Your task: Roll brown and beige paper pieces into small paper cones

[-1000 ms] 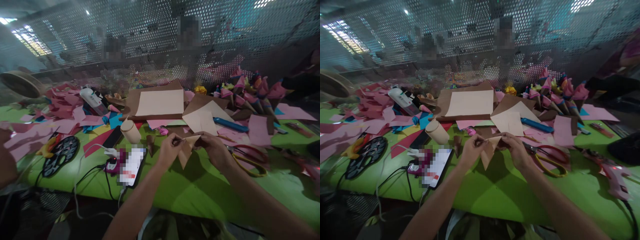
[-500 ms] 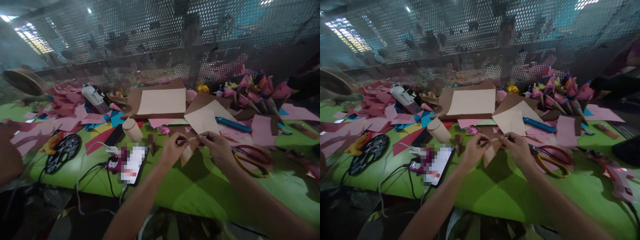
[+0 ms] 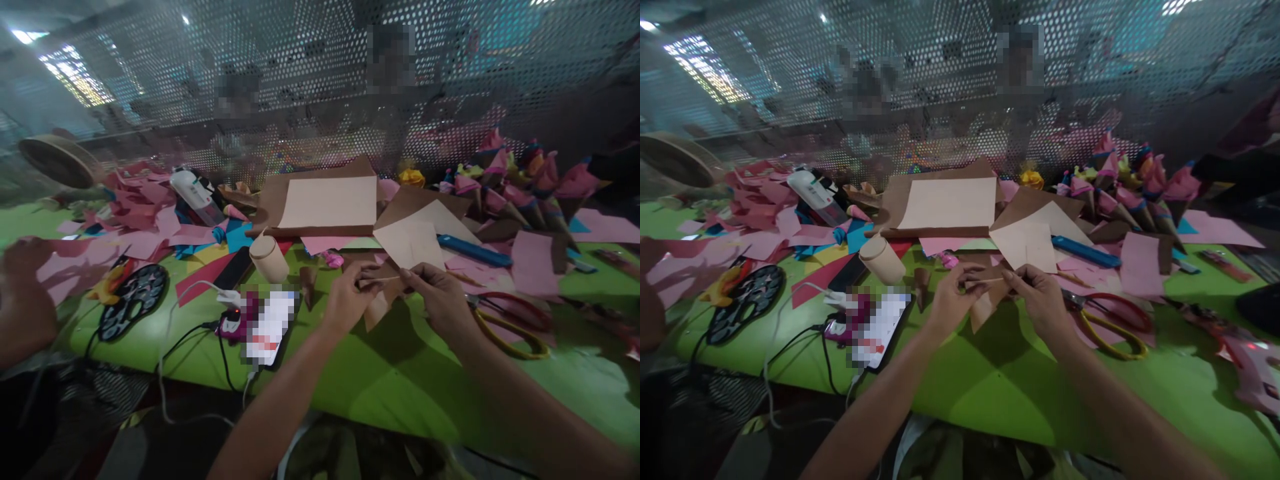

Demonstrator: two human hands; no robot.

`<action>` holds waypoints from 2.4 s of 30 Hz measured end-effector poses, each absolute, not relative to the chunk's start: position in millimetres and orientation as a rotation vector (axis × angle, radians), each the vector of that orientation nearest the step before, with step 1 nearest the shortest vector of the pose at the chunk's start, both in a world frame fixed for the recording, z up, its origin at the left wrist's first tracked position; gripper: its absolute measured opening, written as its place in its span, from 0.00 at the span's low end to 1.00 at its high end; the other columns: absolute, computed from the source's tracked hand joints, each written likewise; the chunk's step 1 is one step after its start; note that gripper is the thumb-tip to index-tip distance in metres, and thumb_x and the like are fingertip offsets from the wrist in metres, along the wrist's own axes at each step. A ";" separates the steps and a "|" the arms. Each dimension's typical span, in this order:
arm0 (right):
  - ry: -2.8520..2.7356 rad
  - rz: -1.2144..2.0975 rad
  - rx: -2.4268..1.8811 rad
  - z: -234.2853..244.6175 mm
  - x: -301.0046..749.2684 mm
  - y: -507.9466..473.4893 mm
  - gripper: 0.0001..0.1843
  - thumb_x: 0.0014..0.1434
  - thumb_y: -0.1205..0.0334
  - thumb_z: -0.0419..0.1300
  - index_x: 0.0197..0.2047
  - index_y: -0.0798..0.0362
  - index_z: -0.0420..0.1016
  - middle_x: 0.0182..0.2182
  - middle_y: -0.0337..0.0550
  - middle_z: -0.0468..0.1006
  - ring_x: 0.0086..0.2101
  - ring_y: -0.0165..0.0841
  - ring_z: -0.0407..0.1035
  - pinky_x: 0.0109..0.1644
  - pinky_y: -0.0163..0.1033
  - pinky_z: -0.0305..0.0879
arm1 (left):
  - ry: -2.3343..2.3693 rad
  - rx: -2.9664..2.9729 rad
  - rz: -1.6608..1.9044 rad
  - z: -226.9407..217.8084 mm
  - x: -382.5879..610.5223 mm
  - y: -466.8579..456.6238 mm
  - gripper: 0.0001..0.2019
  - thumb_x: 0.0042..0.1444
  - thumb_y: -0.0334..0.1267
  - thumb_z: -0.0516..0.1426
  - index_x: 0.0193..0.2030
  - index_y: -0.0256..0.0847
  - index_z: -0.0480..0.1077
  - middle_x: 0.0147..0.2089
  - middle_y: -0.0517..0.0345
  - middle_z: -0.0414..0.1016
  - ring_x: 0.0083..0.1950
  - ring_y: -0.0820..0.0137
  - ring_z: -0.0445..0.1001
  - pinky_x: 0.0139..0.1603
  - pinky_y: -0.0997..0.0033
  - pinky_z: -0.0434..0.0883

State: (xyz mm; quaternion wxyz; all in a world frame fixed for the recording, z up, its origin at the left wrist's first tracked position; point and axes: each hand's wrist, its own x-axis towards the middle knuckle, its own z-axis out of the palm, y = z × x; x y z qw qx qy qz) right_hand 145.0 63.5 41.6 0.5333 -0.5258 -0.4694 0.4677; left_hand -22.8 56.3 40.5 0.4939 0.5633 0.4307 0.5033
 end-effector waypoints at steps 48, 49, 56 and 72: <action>-1.432 1.112 -1.223 46.7 145.8 59.2 0.21 0.47 0.37 0.70 0.30 0.48 0.81 0.29 0.43 0.83 0.33 0.38 0.75 0.37 0.42 0.70 | 1.233 1.683 0.823 39.3 -30.4 61.2 0.11 0.51 0.35 0.59 0.22 0.40 0.62 0.23 0.66 0.57 0.28 0.74 0.58 0.28 0.73 0.51; -1.438 1.125 -1.221 46.2 145.9 59.6 0.21 0.47 0.38 0.71 0.31 0.47 0.82 0.30 0.43 0.83 0.33 0.38 0.75 0.37 0.42 0.70 | 1.232 1.689 0.820 39.3 -30.4 60.9 0.10 0.51 0.34 0.59 0.22 0.40 0.62 0.23 0.66 0.58 0.28 0.74 0.58 0.28 0.72 0.52; -1.322 1.067 -1.279 43.0 148.3 61.1 0.22 0.44 0.37 0.72 0.27 0.48 0.79 0.25 0.42 0.79 0.28 0.35 0.69 0.31 0.40 0.64 | 1.225 1.652 0.762 43.9 -34.6 60.9 0.11 0.56 0.39 0.60 0.25 0.40 0.69 0.23 0.64 0.64 0.28 0.72 0.62 0.30 0.71 0.55; -0.986 1.085 -1.201 47.4 156.2 61.8 0.15 0.47 0.48 0.74 0.30 0.49 0.80 0.27 0.38 0.77 0.29 0.31 0.67 0.32 0.37 0.62 | 1.134 1.409 1.017 36.1 -51.0 75.8 0.10 0.62 0.42 0.59 0.36 0.37 0.75 0.35 0.54 0.79 0.34 0.70 0.75 0.38 0.70 0.72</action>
